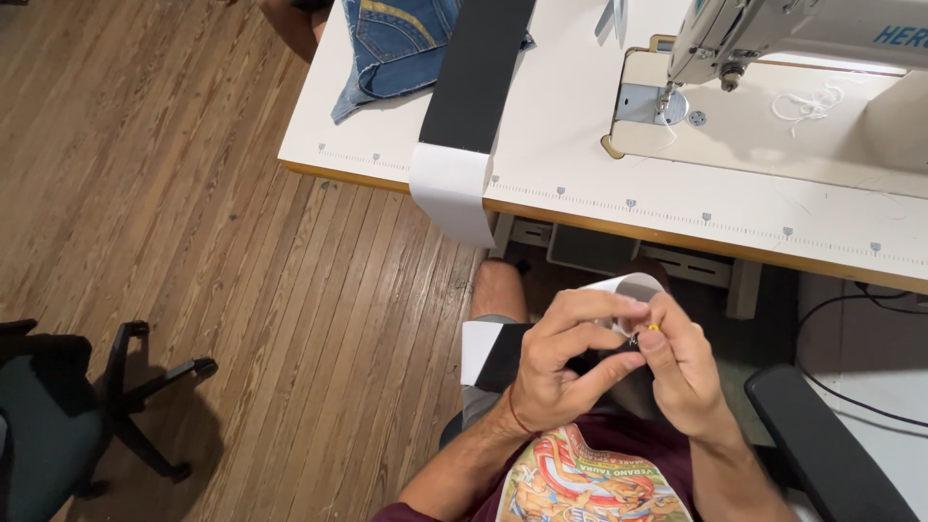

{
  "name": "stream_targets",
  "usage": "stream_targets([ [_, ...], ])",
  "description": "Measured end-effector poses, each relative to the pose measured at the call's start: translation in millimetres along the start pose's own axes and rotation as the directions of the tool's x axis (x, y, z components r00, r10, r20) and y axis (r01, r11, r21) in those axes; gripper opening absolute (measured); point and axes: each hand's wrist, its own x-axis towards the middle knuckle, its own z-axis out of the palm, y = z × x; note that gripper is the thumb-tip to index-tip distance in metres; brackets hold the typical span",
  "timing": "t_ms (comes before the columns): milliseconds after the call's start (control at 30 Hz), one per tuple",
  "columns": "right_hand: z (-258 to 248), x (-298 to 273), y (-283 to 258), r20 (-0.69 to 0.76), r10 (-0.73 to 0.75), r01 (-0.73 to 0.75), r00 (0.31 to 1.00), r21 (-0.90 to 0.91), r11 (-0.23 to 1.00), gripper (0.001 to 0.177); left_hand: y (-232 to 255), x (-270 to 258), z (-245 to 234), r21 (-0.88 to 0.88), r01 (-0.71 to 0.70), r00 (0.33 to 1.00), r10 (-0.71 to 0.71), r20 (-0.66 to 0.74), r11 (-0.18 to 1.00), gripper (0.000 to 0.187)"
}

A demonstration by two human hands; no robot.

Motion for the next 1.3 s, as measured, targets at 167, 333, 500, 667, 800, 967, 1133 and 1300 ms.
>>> stream_targets([
  [167, 0, 15, -2, 0.076, 0.046, -0.061, 0.996, 0.21, 0.976, 0.049, 0, -4, 2, -0.097, 0.021, 1.0, -0.022, -0.015, 0.995, 0.017],
  [333, 9, 17, -28, -0.045, 0.17, -0.152, 0.984, 0.273, 0.95, 0.045, 10, 8, 2, -0.29, 0.138, 0.987, -0.155, -0.039, 0.947, 0.024],
  [500, -4, 6, -69, -0.298, -0.165, 0.138, 0.94, -0.108, 0.985, 0.032, 9, 20, 0, -0.339, 0.19, 0.974, -0.221, -0.053, 0.921, 0.022],
  [667, 5, 9, -129, 0.006, -0.643, 0.474, 0.766, -0.681, 0.559, 0.035, 11, 27, -1, -0.346, 0.195, 0.972, -0.227, -0.056, 0.918, 0.021],
  [800, 6, 22, -134, 0.093, -0.603, 0.513, 0.792, -0.637, 0.576, 0.043, 15, 36, -7, -0.284, 0.161, 0.986, -0.169, -0.005, 0.945, 0.02],
  [967, 4, 17, -129, 0.056, -0.52, 0.453, 0.852, -0.577, 0.68, 0.052, 12, 29, -6, -0.232, 0.143, 0.989, -0.131, 0.067, 0.962, 0.021],
  [1133, 2, 19, -127, 0.077, -0.506, 0.446, 0.859, -0.597, 0.666, 0.053, 12, 32, -7, -0.226, 0.137, 0.988, -0.116, 0.102, 0.964, 0.02],
  [1300, 0, 15, -122, 0.071, -0.527, 0.45, 0.847, -0.625, 0.638, 0.053, 9, 31, -6, -0.236, 0.133, 0.989, -0.113, 0.099, 0.963, 0.021],
])
